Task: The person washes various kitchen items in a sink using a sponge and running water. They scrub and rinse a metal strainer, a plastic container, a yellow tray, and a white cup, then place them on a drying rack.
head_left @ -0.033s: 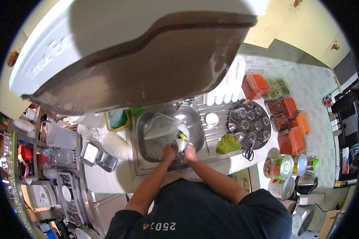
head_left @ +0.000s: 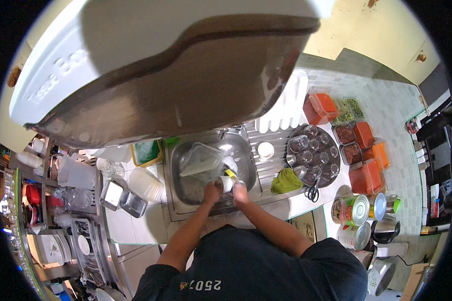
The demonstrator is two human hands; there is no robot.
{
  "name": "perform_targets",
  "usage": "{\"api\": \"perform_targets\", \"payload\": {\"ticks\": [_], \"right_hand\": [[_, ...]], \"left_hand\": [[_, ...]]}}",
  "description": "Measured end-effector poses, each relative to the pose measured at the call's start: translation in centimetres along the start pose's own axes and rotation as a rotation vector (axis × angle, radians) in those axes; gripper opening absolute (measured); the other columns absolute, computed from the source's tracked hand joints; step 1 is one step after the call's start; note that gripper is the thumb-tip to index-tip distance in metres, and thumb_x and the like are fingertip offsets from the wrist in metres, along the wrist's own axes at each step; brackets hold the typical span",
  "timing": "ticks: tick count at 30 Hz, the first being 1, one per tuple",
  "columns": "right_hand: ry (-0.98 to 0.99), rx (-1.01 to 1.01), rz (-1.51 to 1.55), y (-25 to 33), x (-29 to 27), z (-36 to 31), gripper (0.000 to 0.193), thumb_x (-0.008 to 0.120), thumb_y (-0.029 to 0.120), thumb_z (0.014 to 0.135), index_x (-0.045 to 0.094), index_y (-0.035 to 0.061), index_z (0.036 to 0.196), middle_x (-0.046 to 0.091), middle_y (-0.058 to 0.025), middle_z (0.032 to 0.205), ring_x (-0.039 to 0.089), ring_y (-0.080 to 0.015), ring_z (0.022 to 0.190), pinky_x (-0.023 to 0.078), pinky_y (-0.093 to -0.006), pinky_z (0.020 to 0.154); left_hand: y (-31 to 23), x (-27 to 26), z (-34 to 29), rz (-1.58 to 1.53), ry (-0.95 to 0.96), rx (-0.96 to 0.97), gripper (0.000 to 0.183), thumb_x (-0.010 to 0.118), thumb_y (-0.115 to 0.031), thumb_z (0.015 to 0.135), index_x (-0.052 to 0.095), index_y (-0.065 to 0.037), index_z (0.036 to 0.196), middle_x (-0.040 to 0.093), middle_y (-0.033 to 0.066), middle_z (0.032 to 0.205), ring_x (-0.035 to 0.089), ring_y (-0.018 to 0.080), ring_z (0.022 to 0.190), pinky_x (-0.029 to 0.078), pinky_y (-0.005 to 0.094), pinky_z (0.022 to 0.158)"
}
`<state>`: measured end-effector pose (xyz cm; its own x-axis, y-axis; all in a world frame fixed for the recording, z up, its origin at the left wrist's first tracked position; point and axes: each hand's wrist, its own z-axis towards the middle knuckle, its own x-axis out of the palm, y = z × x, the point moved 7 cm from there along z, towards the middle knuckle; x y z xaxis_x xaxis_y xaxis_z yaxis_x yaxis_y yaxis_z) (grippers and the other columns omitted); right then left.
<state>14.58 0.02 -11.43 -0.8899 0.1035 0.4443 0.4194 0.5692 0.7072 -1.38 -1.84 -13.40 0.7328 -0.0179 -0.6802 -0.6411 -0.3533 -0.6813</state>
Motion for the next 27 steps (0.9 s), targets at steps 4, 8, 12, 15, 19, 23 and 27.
{"api": "perform_targets", "payload": {"ticks": [4, 8, 12, 15, 19, 23, 27], "right_hand": [[-0.123, -0.841, -0.825, 12.3, 1.3, -3.0, 0.03, 0.053, 0.009, 0.101, 0.058, 0.0057, 0.13, 0.067, -0.0153, 0.114, 0.063, -0.0259, 0.101, 0.051, -0.0385, 0.088], [-0.267, -1.157, -1.441, 23.2, 2.9, -4.7, 0.041, 0.063, 0.015, 0.09, 0.064, 0.0168, 0.131, 0.06, -0.0238, 0.12, 0.059, -0.0423, 0.108, 0.049, -0.0504, 0.091], [-0.234, -0.756, -2.021, 25.2, 1.2, -0.1, 0.04, 0.063, 0.019, 0.088, 0.064, 0.0056, 0.126, 0.063, -0.0226, 0.122, 0.061, -0.0391, 0.11, 0.053, -0.0471, 0.088], [-0.106, -0.636, -2.165, 23.5, 0.2, 2.4, 0.029, 0.061, 0.017, 0.088, 0.069, 0.0026, 0.111, 0.069, -0.0199, 0.111, 0.066, -0.0368, 0.104, 0.055, -0.0454, 0.087], [-0.069, -0.533, -2.141, 23.4, -1.2, 4.3, 0.02, 0.06, 0.015, 0.088, 0.075, 0.0046, 0.092, 0.073, -0.0183, 0.097, 0.071, -0.035, 0.095, 0.058, -0.0445, 0.081], [0.048, -0.599, -1.825, 22.6, 1.1, 3.2, 0.028, 0.071, 0.025, 0.083, 0.073, 0.0006, 0.097, 0.072, -0.0214, 0.096, 0.071, -0.0373, 0.086, 0.057, -0.0471, 0.078], [0.324, -0.301, -1.201, 15.4, 6.9, -0.8, 0.041, 0.08, 0.033, 0.082, 0.071, 0.0038, 0.11, 0.073, -0.0191, 0.095, 0.069, -0.0391, 0.091, 0.054, -0.0462, 0.082]], "left_hand": [[1.5, 0.4, 1.3, 0.385, 0.116, 0.117, 0.034, 0.065, -0.029, 0.089, 0.068, 0.003, 0.096, 0.07, 0.0271, 0.094, 0.069, 0.0443, 0.093, 0.054, 0.0526, 0.084], [3.3, -0.5, 1.7, 0.4, 0.108, -0.059, 0.033, 0.066, -0.028, 0.086, 0.069, 0.003, 0.095, 0.071, 0.0272, 0.097, 0.069, 0.0444, 0.096, 0.054, 0.0523, 0.087], [5.3, 0.0, 1.6, 0.396, 0.261, -0.211, 0.034, 0.065, -0.025, 0.086, 0.07, 0.005, 0.101, 0.071, 0.0278, 0.102, 0.069, 0.0442, 0.098, 0.055, 0.0511, 0.089], [5.3, -1.4, 0.9, 0.43, 0.229, -0.136, 0.034, 0.066, -0.024, 0.084, 0.071, 0.002, 0.106, 0.072, 0.026, 0.104, 0.07, 0.0427, 0.098, 0.055, 0.0494, 0.089], [1.9, -5.5, -2.6, 0.266, 0.113, -0.073, 0.035, 0.066, -0.024, 0.085, 0.072, -0.004, 0.114, 0.073, 0.0222, 0.106, 0.07, 0.0399, 0.099, 0.055, 0.0478, 0.089], [-6.1, -8.5, -5.0, -0.264, 0.014, -0.061, 0.04, 0.066, -0.031, 0.09, 0.069, -0.006, 0.122, 0.073, 0.017, 0.11, 0.07, 0.0336, 0.101, 0.055, 0.0423, 0.088], [-11.6, -8.1, -2.9, -1.047, -0.243, 0.135, 0.046, 0.065, -0.032, 0.094, 0.061, -0.004, 0.131, 0.068, 0.0145, 0.119, 0.068, 0.0286, 0.103, 0.054, 0.0385, 0.084]]}}
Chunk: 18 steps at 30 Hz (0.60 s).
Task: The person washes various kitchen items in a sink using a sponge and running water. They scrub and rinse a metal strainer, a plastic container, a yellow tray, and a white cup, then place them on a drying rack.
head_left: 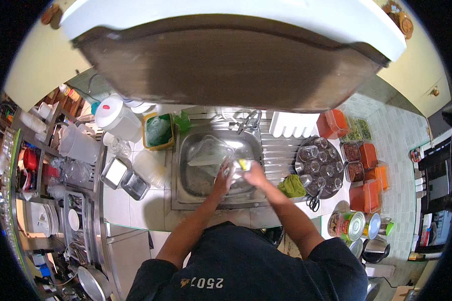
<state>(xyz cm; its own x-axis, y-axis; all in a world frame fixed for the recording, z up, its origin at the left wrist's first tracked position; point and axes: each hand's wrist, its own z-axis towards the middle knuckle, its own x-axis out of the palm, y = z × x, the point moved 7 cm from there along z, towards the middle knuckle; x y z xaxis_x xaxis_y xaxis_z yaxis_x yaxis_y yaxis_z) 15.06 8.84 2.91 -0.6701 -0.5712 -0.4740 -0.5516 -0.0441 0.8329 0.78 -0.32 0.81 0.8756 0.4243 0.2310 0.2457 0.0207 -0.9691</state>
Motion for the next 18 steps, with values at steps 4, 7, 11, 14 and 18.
{"api": "perform_targets", "payload": {"ticks": [4, 7, 11, 14, 18], "right_hand": [[-0.135, -0.167, -0.013, 7.3, 4.2, -1.1, 0.042, 0.072, 0.027, 0.09, 0.062, 0.0021, 0.121, 0.069, -0.023, 0.108, 0.065, -0.0417, 0.1, 0.051, -0.0459, 0.088], [-0.311, -0.425, -0.121, 11.4, 3.3, -1.5, 0.038, 0.068, 0.024, 0.093, 0.059, 0.0021, 0.123, 0.067, -0.024, 0.11, 0.063, -0.0437, 0.102, 0.05, -0.0471, 0.089], [-0.188, -0.417, -0.312, 10.8, 7.1, -0.2, 0.03, 0.064, 0.017, 0.092, 0.061, 0.0033, 0.119, 0.068, -0.0232, 0.11, 0.063, -0.0421, 0.103, 0.049, -0.0469, 0.09], [-0.106, -0.434, -0.383, 8.6, 10.4, 0.5, 0.024, 0.062, 0.014, 0.086, 0.068, 0.0014, 0.106, 0.07, -0.0207, 0.104, 0.065, -0.0393, 0.101, 0.049, -0.0462, 0.091], [0.285, -0.748, -0.755, 7.0, 13.1, -1.2, 0.02, 0.062, 0.015, 0.071, 0.068, -0.0012, 0.082, 0.066, -0.0204, 0.084, 0.061, -0.0411, 0.084, 0.049, -0.0485, 0.082]], "left_hand": [[0.9, -4.0, 2.8, 0.098, -0.191, 0.062, 0.041, 0.057, -0.033, 0.099, 0.058, -0.002, 0.126, 0.064, 0.0115, 0.118, 0.066, 0.0274, 0.105, 0.055, 0.0396, 0.083], [1.8, -5.5, 2.9, -0.561, -0.19, -0.3, 0.038, 0.046, -0.041, 0.104, 0.062, -0.007, 0.11, 0.066, 0.0072, 0.104, 0.068, 0.026, 0.092, 0.057, 0.0412, 0.082], [-2.9, -4.2, 3.2, -0.801, -0.076, -0.405, 0.037, 0.047, -0.041, 0.104, 0.064, -0.009, 0.108, 0.068, 0.0065, 0.097, 0.069, 0.0235, 0.087, 0.058, 0.0403, 0.078], [-4.5, -5.0, 2.9, -0.813, -0.039, -0.416, 0.037, 0.048, -0.041, 0.103, 0.065, -0.009, 0.106, 0.068, 0.0054, 0.094, 0.069, 0.0221, 0.085, 0.058, 0.0401, 0.073], [-0.7, -9.2, 2.1, -0.54, -0.089, -0.519, 0.034, 0.052, -0.039, 0.102, 0.066, -0.009, 0.108, 0.069, 0.0058, 0.096, 0.069, 0.0228, 0.085, 0.058, 0.04, 0.073]]}}
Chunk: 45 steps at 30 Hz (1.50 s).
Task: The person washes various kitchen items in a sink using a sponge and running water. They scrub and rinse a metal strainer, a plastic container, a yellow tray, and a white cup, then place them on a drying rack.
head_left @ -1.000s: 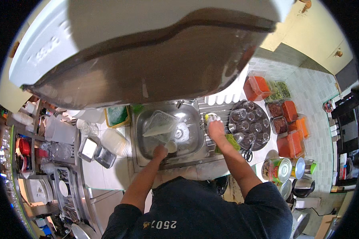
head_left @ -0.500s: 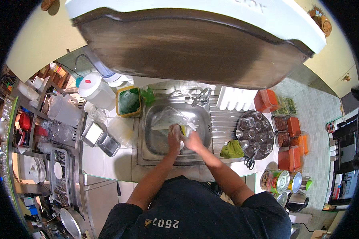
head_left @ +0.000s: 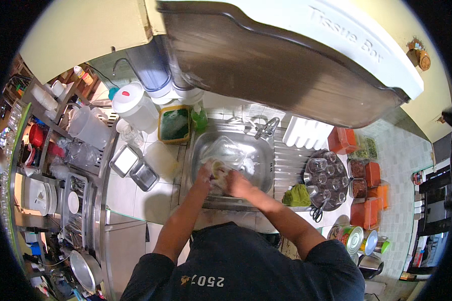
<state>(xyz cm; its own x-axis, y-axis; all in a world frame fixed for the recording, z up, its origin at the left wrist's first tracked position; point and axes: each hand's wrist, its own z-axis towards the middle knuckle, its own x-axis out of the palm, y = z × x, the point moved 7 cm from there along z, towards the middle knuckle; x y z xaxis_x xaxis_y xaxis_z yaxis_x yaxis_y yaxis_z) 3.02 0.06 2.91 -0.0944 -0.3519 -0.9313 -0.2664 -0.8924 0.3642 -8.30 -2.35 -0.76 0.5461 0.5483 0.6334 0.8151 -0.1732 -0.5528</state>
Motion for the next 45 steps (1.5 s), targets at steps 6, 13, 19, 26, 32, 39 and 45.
{"api": "perform_targets", "payload": {"ticks": [6, 13, 19, 26, 32, 39, 45], "right_hand": [[-0.18, 0.574, 0.748, -0.7, -2.3, -1.1, 0.02, 0.063, 0.001, 0.075, 0.07, -0.0037, 0.093, 0.071, -0.022, 0.097, 0.066, -0.0418, 0.086, 0.053, -0.0466, 0.079], [-0.276, 0.151, 0.228, 3.3, -4.5, -0.9, 0.031, 0.064, 0.001, 0.074, 0.07, 0.0021, 0.105, 0.071, -0.0222, 0.099, 0.067, -0.0423, 0.093, 0.055, -0.0473, 0.079], [-0.317, 0.077, -0.091, 3.8, -4.3, 0.0, 0.023, 0.06, 0.012, 0.082, 0.071, 0.0033, 0.101, 0.07, -0.0198, 0.091, 0.068, -0.0379, 0.088, 0.056, -0.0487, 0.079], [0.212, 0.33, -0.029, 0.8, -0.1, 2.4, 0.029, 0.062, 0.016, 0.09, 0.067, 0.0, 0.114, 0.07, -0.0192, 0.095, 0.069, -0.0299, 0.081, 0.056, -0.042, 0.075], [-0.39, 0.597, 1.422, -0.1, -0.2, -0.9, 0.036, 0.063, 0.021, 0.096, 0.064, 0.0, 0.124, 0.072, -0.0097, 0.092, 0.065, -0.0206, 0.069, 0.052, -0.0403, 0.06], [-0.555, 0.716, 1.102, -2.0, 1.1, -3.0, 0.035, 0.061, -0.003, 0.082, 0.066, -0.0029, 0.116, 0.073, -0.0138, 0.094, 0.069, -0.0307, 0.084, 0.054, -0.0415, 0.075], [-0.551, 0.503, 0.598, -0.6, 1.2, -2.8, 0.036, 0.063, -0.004, 0.075, 0.067, -0.0058, 0.11, 0.073, -0.0212, 0.096, 0.064, -0.0217, 0.087, 0.052, -0.0417, 0.081]], "left_hand": [[-0.6, -0.6, 0.0, 0.496, 0.116, 0.416, 0.024, 0.057, -0.034, 0.099, 0.067, -0.013, 0.106, 0.069, 0.0026, 0.093, 0.068, 0.0195, 0.081, 0.057, 0.0362, 0.071], [-0.3, 1.2, -4.1, 0.31, -0.003, 0.171, 0.026, 0.063, -0.034, 0.094, 0.065, -0.014, 0.11, 0.068, 0.0018, 0.094, 0.067, 0.0156, 0.08, 0.054, 0.0327, 0.068], [-0.1, -1.3, -0.1, 0.405, 0.068, 0.29, 0.029, 0.061, -0.034, 0.097, 0.066, -0.007, 0.107, 0.068, 0.002, 0.092, 0.065, 0.0174, 0.08, 0.053, 0.0345, 0.067], [-0.3, -1.9, -1.6, 0.187, -0.333, 0.277, 0.025, 0.064, -0.027, 0.096, 0.07, -0.005, 0.107, 0.069, 0.0052, 0.094, 0.063, 0.018, 0.084, 0.051, 0.0362, 0.074], [-3.5, 0.8, -3.3, 0.659, -0.377, 0.618, 0.028, 0.065, -0.023, 0.093, 0.07, -0.001, 0.11, 0.071, 0.0111, 0.1, 0.066, 0.0223, 0.09, 0.051, 0.0388, 0.081], [-0.5, 1.0, -3.2, 1.426, -0.196, 1.017, 0.04, 0.068, -0.013, 0.086, 0.065, 0.0, 0.123, 0.065, 0.0257, 0.121, 0.063, 0.0366, 0.114, 0.048, 0.042, 0.099], [0.2, -0.8, -0.4, 1.589, -0.148, 0.86, 0.051, 0.062, -0.014, 0.088, 0.055, 0.003, 0.135, 0.054, 0.0309, 0.136, 0.054, 0.0439, 0.126, 0.043, 0.0497, 0.108]]}}
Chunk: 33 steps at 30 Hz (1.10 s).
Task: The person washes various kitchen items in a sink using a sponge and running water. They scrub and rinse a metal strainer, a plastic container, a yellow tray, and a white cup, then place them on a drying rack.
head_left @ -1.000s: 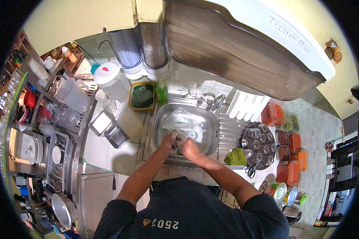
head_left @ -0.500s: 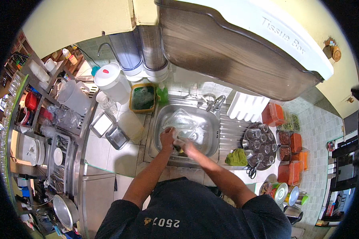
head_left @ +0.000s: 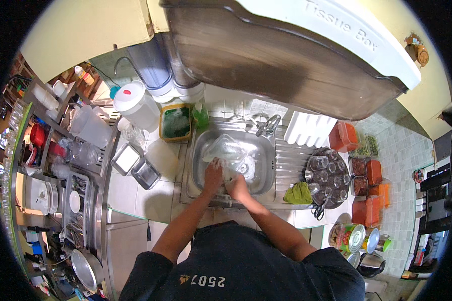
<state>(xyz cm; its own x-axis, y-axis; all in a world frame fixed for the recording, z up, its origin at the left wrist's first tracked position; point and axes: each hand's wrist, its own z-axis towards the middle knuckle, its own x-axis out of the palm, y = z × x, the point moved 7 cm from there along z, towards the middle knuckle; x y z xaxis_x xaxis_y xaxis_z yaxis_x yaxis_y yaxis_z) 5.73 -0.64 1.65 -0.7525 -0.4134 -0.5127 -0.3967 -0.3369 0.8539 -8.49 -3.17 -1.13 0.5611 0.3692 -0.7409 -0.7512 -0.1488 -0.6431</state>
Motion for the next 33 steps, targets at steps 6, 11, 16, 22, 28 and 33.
{"api": "perform_targets", "payload": {"ticks": [6, 11, 16, 22, 28, 33], "right_hand": [[0.199, 0.32, 0.369, 1.1, -2.0, 1.6, 0.032, 0.063, -0.004, 0.08, 0.067, -0.0056, 0.112, 0.072, -0.0119, 0.105, 0.065, -0.0198, 0.088, 0.053, -0.035, 0.076], [0.095, 0.389, 0.516, -1.1, -2.2, 3.6, 0.028, 0.057, 0.004, 0.093, 0.068, -0.0013, 0.118, 0.073, -0.0131, 0.103, 0.067, -0.022, 0.088, 0.054, -0.0347, 0.075], [0.155, 0.073, 0.072, 0.7, -1.3, 3.2, 0.028, 0.058, 0.001, 0.093, 0.067, 0.0008, 0.119, 0.072, -0.0127, 0.105, 0.066, -0.0209, 0.094, 0.054, -0.0358, 0.078], [0.383, 0.674, 0.906, 1.4, -3.8, 3.1, 0.016, 0.057, -0.004, 0.089, 0.067, 0.0, 0.1, 0.067, -0.013, 0.079, 0.066, -0.024, 0.064, 0.056, -0.0375, 0.058], [0.435, 0.9, 1.292, -0.2, -3.4, 2.6, 0.02, 0.058, 0.014, 0.096, 0.066, -0.0008, 0.106, 0.068, -0.0116, 0.088, 0.067, -0.0239, 0.068, 0.058, -0.0349, 0.056], [0.525, 0.495, 1.35, 1.5, -4.5, 3.3, 0.043, 0.073, 0.024, 0.088, 0.064, -0.0029, 0.121, 0.07, -0.0139, 0.105, 0.071, -0.0256, 0.081, 0.06, -0.0368, 0.069]], "left_hand": [[-4.8, -3.8, -1.1, -0.072, -0.214, 0.331, 0.036, 0.051, -0.015, 0.097, 0.057, 0.003, 0.127, 0.056, 0.0276, 0.131, 0.054, 0.0466, 0.121, 0.042, 0.0503, 0.108], [-4.7, -3.3, 0.8, -0.434, -0.077, 0.078, 0.032, 0.05, -0.017, 0.1, 0.058, 0.001, 0.125, 0.057, 0.0235, 0.127, 0.053, 0.044, 0.121, 0.044, 0.0472, 0.106], [-5.6, -3.1, 1.6, -0.024, -0.213, 0.168, 0.032, 0.059, -0.018, 0.093, 0.059, -0.001, 0.121, 0.06, 0.0182, 0.123, 0.059, 0.0343, 0.117, 0.05, 0.0439, 0.098], [-6.5, -5.6, 0.0, -0.504, -0.077, 0.153, 0.037, 0.067, -0.018, 0.088, 0.059, -0.002, 0.12, 0.06, 0.0187, 0.124, 0.053, 0.0409, 0.125, 0.047, 0.0461, 0.102], [-9.4, -9.7, -0.4, -0.497, 0.044, 0.276, 0.048, 0.074, -0.018, 0.085, 0.056, -0.002, 0.127, 0.06, 0.0181, 0.125, 0.054, 0.0328, 0.127, 0.045, 0.0458, 0.105], [-7.1, -7.3, -0.8, -1.045, 0.423, -0.217, 0.054, 0.077, -0.019, 0.088, 0.055, 0.001, 0.133, 0.064, 0.011, 0.123, 0.063, 0.0217, 0.114, 0.053, 0.0366, 0.096]]}}
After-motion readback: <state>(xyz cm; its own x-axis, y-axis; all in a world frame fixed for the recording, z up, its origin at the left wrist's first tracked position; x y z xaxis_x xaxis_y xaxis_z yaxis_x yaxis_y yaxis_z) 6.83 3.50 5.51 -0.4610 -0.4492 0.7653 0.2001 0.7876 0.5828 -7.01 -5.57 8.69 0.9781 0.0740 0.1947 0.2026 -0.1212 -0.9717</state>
